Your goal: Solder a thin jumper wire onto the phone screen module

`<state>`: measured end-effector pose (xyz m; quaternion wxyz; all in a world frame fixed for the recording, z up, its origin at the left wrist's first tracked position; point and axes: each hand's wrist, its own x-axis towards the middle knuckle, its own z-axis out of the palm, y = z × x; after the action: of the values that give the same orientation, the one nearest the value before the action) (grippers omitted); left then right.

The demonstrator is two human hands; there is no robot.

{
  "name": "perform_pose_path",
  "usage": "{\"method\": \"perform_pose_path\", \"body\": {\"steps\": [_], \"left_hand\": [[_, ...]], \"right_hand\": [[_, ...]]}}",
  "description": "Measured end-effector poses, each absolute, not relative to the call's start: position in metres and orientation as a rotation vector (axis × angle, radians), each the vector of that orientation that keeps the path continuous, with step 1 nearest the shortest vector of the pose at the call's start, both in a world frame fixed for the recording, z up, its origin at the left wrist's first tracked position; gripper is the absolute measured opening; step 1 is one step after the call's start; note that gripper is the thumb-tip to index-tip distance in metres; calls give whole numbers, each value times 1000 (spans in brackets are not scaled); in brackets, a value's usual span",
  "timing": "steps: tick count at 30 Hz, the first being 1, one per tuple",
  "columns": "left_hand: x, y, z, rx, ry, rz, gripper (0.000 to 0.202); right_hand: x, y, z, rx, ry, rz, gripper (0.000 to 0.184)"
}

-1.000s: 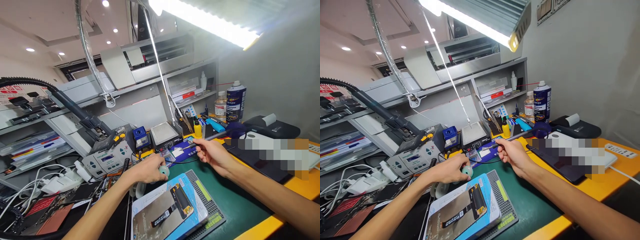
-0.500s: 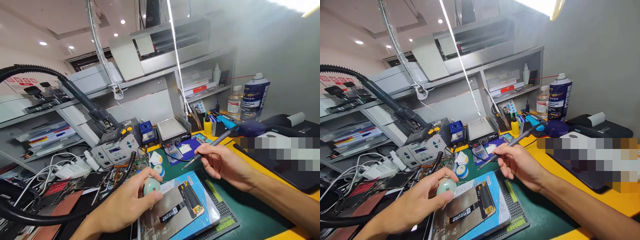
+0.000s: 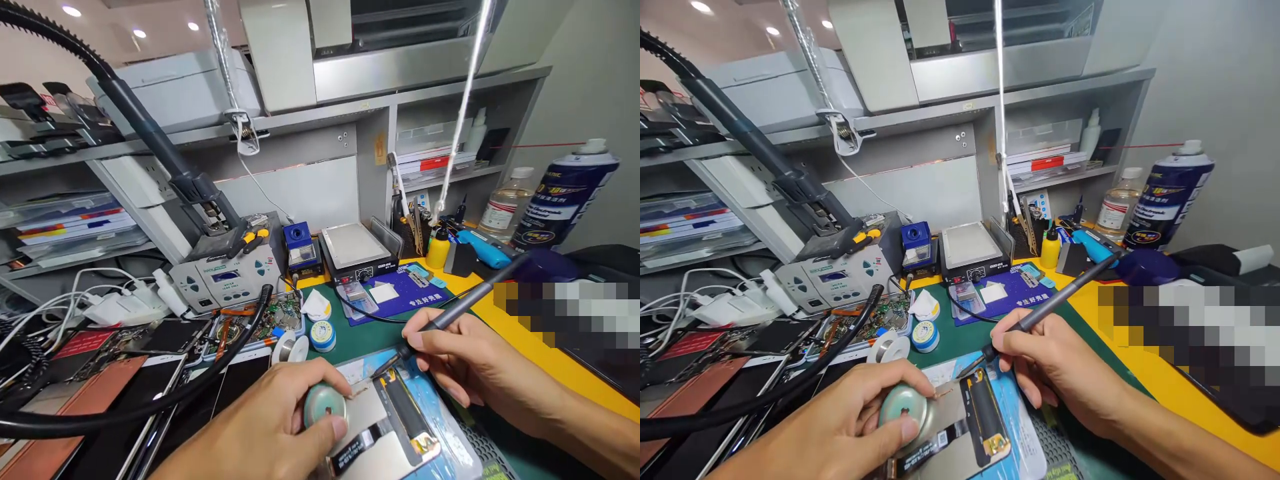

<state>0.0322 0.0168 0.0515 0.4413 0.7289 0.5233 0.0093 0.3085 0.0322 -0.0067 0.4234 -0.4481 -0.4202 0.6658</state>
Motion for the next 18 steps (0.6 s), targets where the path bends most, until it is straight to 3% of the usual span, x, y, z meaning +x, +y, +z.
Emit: {"method": "perform_pose_path", "body": {"steps": [12, 18], "left_hand": [[39, 21, 54, 1787, 1399, -45, 41], [41, 16, 49, 1920, 1458, 172, 29]], "right_hand": [[308, 31, -12, -1214, -1016, 1685, 32], [306, 32, -11, -1244, -1020, 1705, 42]]}}
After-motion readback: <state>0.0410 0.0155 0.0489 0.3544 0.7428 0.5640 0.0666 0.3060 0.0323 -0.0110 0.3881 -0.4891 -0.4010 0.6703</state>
